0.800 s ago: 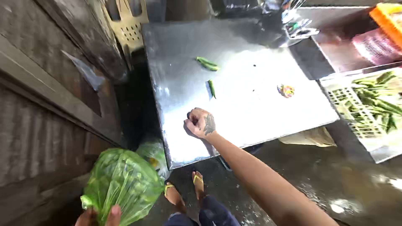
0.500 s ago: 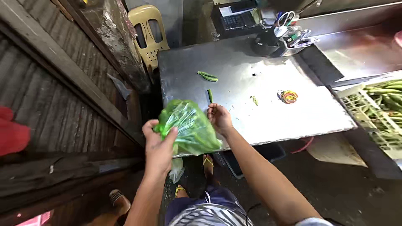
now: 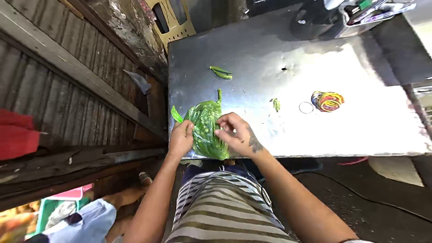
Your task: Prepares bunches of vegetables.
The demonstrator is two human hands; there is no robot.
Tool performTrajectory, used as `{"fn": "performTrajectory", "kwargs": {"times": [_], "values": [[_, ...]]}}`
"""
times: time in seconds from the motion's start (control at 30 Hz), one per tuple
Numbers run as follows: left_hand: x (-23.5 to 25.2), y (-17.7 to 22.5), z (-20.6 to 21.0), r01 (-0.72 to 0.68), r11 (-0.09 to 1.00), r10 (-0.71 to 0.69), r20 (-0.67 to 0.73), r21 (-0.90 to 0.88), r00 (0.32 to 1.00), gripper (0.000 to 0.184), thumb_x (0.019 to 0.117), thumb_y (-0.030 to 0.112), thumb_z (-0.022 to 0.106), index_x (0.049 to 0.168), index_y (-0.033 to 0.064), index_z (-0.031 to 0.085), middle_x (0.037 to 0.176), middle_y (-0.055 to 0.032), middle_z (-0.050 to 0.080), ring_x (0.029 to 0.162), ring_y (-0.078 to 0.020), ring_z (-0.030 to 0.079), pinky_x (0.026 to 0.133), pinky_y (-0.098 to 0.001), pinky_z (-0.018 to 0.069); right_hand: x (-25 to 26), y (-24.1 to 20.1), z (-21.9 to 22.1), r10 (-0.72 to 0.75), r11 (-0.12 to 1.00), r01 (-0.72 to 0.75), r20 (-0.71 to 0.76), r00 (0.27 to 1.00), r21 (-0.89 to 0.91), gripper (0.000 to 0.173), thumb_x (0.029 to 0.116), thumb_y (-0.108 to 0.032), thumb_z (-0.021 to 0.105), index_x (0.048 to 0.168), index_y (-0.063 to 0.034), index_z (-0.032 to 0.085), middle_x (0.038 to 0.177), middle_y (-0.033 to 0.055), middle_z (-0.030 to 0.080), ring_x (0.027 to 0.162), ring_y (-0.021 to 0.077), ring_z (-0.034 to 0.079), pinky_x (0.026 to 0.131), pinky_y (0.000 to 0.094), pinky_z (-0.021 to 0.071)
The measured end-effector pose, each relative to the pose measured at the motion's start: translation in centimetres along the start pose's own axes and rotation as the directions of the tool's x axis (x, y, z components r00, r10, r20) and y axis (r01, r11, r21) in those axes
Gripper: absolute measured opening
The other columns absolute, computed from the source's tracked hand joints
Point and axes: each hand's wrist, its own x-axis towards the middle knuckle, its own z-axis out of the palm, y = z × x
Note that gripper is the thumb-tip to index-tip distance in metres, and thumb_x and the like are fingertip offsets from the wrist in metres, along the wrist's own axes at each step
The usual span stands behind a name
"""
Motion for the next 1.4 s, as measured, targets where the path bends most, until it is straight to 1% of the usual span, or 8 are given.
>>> {"fn": "performTrajectory", "kwargs": {"times": [0.17, 0.37, 0.53, 0.7, 0.9, 1.07, 1.27, 1.4], "values": [[-1.0, 2.6, 1.0, 0.193, 0.879, -0.163, 0.105, -0.435, 0.981, 0.041, 0.1121, 0.031, 0.037, 0.12, 0.0029, 0.066, 0.116, -0.0133, 0.067, 0.108, -0.0189, 0.065, 0.095, -0.0423, 0.0546, 0.4, -2.4, 3.6, -0.014, 0.962, -0.019, -0.121, 0.993, -0.271, 0.038, 0.0789, -0.041, 0.073, 0.106, -0.0143, 0.074, 0.101, 0.0071, 0.065, 0.099, 0.0262, 0.061, 0.082, 0.0465, 0.0525], [-0.3, 3.6, 2.3, 0.164, 0.92, -0.158, 0.047, -0.355, 0.986, 0.052, 0.1113, 0.04, 0.038, 0.089, 0.006, 0.07, 0.084, -0.0076, 0.067, 0.083, -0.0169, 0.067, 0.078, -0.0401, 0.0556, 2.2, -1.6, 4.8, -0.089, 0.904, -0.012, -0.216, 0.972, -0.427, 0.017, 0.0831, -0.031, 0.068, 0.084, -0.0138, 0.069, 0.085, 0.0047, 0.062, 0.084, 0.0247, 0.062, 0.069, 0.0429, 0.0504], [0.0, 2.5, 2.6, 0.078, 0.946, -0.085, -0.008, -0.315, 0.996, 0.046, 0.1053, 0.042, 0.054, 0.075, 0.011, 0.069, 0.078, -0.0031, 0.065, 0.078, -0.0152, 0.064, 0.074, -0.0394, 0.0535, 3.0, -1.1, 5.2, -0.166, 0.88, 0.007, -0.293, 0.942, -0.475, 0.013, 0.0892, -0.02, 0.063, 0.087, -0.0075, 0.065, 0.081, 0.0097, 0.061, 0.076, 0.0279, 0.064, 0.062, 0.0435, 0.0531], [0.7, 2.3, 2.4, 0.025, 0.954, -0.035, -0.029, -0.299, 0.999, 0.044, 0.0923, 0.044, 0.073, 0.065, 0.0119, 0.061, 0.075, -0.0021, 0.059, 0.075, -0.0143, 0.059, 0.07, -0.0368, 0.0502, 4.7, -0.7, 2.8, 0.014, 0.924, -0.138, -0.329, 0.944, -0.357, 0.014, 0.0879, -0.008, 0.064, 0.1, -0.0013, 0.063, 0.088, 0.0154, 0.063, 0.076, 0.0307, 0.066, 0.062, 0.0469, 0.0557], [1.1, -1.2, 1.3, 0.041, 0.912, -0.081, -0.082, -0.408, 0.993, 0.012, 0.0777, 0.005, 0.063, 0.07, 0.0105, 0.056, 0.069, 0.0, 0.057, 0.063, -0.0108, 0.055, 0.058, -0.0309, 0.0462, 5.0, 3.5, -4.2, 0.249, 0.881, -0.379, -0.404, 0.88, -0.284, 0.014, 0.0977, -0.008, 0.054, 0.108, -0.0007, 0.059, 0.087, 0.0197, 0.063, 0.07, 0.0346, 0.065, 0.06, 0.0554, 0.0554], [2.4, -4.4, -0.1, -0.036, 0.881, 0.086, 0.085, -0.472, 0.993, 0.027, 0.082, -0.002, 0.056, 0.107, 0.0088, 0.059, 0.098, -0.0035, 0.065, 0.089, -0.0142, 0.065, 0.076, -0.0341, 0.0564, 6.6, 6.7, -5.7, 0.175, 0.84, -0.399, -0.512, 0.841, -0.368, 0.011, 0.0916, -0.006, 0.056, 0.096, 0.0017, 0.062, 0.083, 0.0197, 0.062, 0.079, 0.0359, 0.064, 0.07, 0.0536, 0.0521], [6.3, -6.7, 0.6, 0.004, 0.951, 0.01, 0.044, -0.311, 0.999, 0.061, 0.0803, -0.001, 0.061, 0.139, 0.0131, 0.05, 0.128, -0.0127, 0.058, 0.114, -0.0233, 0.061, 0.091, -0.0438, 0.0542, 8.0, 10.4, -7.4, 0.375, 0.683, -0.684, -0.68, 0.63, -0.256, 0.021, 0.0976, -0.009, 0.053, 0.111, 0.0036, 0.063, 0.102, 0.0265, 0.068, 0.099, 0.0416, 0.068, 0.086, 0.0598, 0.0533], [6.4, -6.8, 0.3, 0.229, 0.921, -0.167, 0.21, -0.316, 0.963, 0.049, 0.0971, 0.01, 0.055, 0.145, 0.0081, 0.046, 0.125, -0.0165, 0.063, 0.1, -0.0239, 0.069, 0.08, -0.0433, 0.0597, 5.5, 10.5, -9.1, 0.532, 0.645, -0.746, -0.606, 0.592, -0.162, 0.023, 0.1017, -0.011, 0.053, 0.116, 0.0042, 0.062, 0.103, 0.0302, 0.066, 0.096, 0.0475, 0.066, 0.084, 0.0678, 0.0501]]}}
